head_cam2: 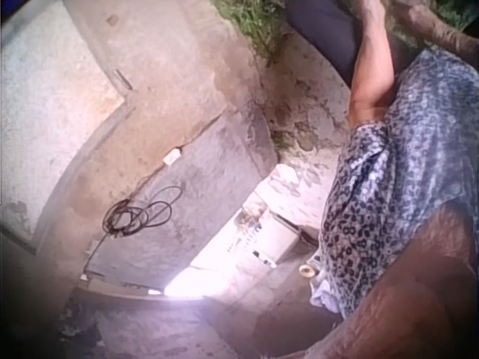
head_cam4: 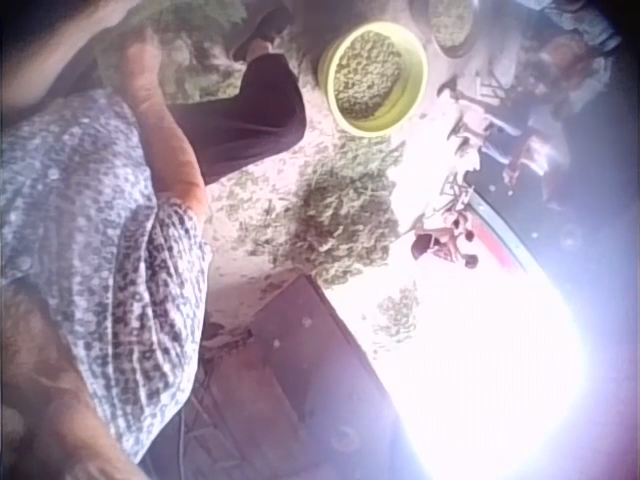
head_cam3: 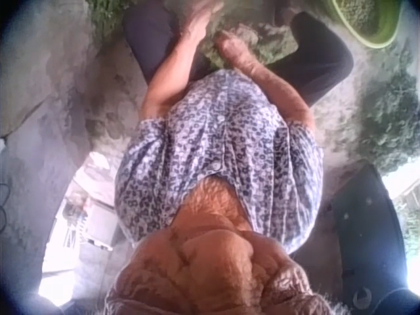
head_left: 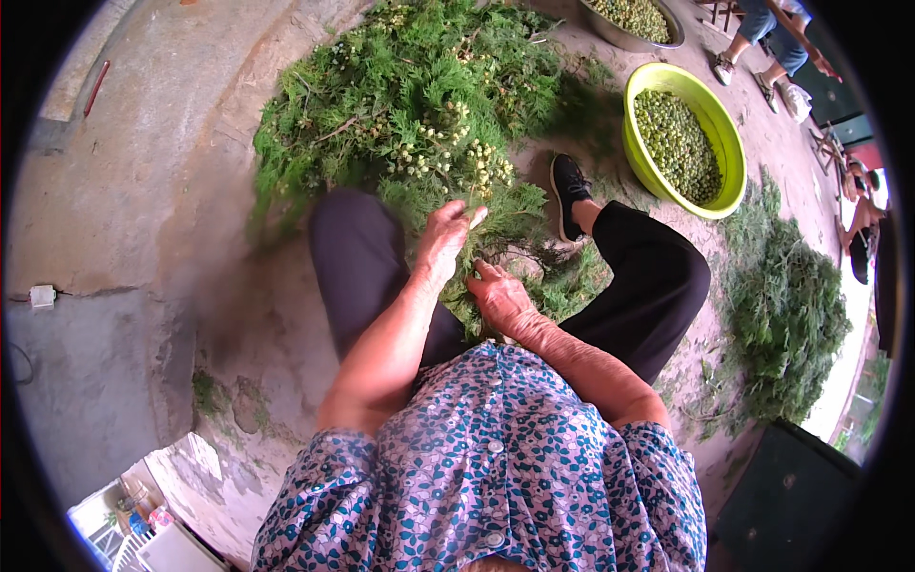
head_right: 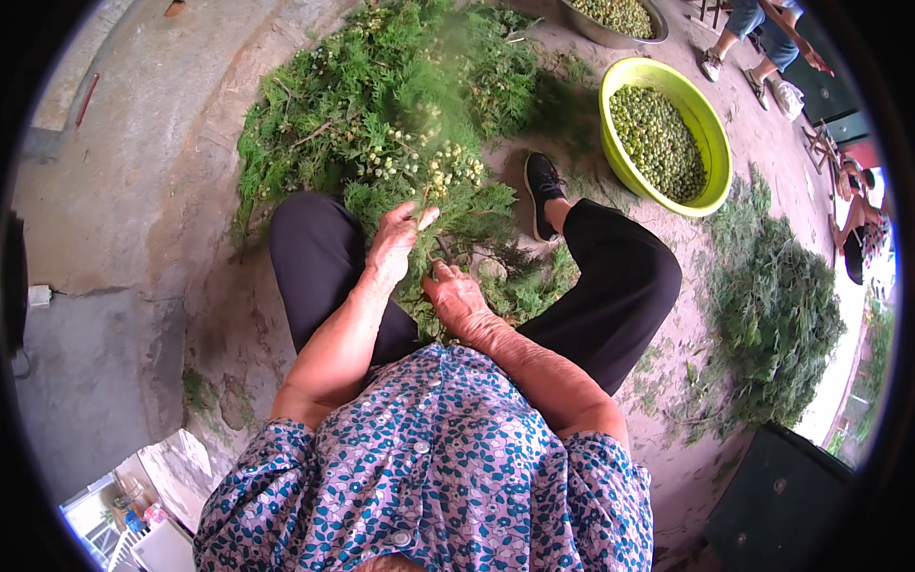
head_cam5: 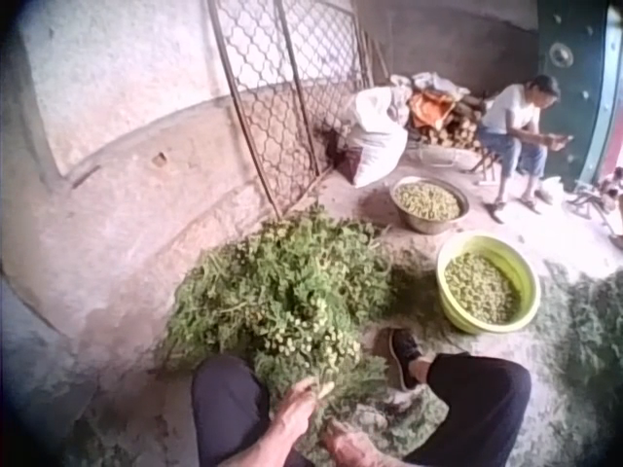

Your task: The person picks small green fruits from leafy branches by hand and places them into a green plastic bowl.

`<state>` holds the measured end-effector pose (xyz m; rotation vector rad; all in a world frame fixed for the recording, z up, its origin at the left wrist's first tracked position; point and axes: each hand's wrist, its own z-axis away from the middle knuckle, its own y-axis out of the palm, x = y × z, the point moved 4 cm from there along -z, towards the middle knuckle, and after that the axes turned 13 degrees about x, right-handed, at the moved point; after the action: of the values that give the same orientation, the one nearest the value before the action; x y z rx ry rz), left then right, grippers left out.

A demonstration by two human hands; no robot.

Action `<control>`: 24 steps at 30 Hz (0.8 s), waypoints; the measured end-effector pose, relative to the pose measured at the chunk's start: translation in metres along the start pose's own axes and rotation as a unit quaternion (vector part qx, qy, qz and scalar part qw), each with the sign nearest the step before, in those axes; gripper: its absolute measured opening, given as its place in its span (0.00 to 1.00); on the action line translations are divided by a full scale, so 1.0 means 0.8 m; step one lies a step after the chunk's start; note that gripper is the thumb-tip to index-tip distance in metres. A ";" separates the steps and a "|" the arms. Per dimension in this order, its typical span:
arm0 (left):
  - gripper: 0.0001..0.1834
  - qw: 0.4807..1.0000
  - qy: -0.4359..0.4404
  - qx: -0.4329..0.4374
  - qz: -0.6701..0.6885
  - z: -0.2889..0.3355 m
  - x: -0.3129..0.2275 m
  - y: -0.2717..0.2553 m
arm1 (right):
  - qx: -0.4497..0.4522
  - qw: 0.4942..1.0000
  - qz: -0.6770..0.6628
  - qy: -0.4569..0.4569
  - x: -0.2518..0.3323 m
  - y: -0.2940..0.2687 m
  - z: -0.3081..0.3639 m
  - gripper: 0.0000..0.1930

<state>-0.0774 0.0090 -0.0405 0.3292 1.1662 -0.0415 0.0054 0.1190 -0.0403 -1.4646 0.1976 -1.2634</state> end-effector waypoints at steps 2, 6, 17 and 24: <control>0.09 0.998 0.002 -0.010 -0.067 -0.001 -0.001 -0.005 | -0.019 1.000 -0.010 -0.023 0.002 -0.005 0.002 0.12; 0.09 0.998 0.043 -0.008 -0.042 0.013 -0.023 0.008 | -0.015 0.998 -0.058 0.008 0.001 -0.018 0.001 0.12; 0.07 0.991 0.093 -0.022 -0.098 0.027 -0.036 0.010 | -0.323 0.867 -0.372 0.071 -0.044 -0.112 0.010 0.10; 0.10 0.978 0.122 -0.032 -0.168 0.039 -0.060 0.023 | -0.321 0.820 -0.474 -0.012 0.014 -0.150 0.004 0.05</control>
<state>-0.0649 0.0117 0.0184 0.0772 1.4551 -0.2659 -0.0477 0.1557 0.0619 -2.3029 -0.1888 -2.1025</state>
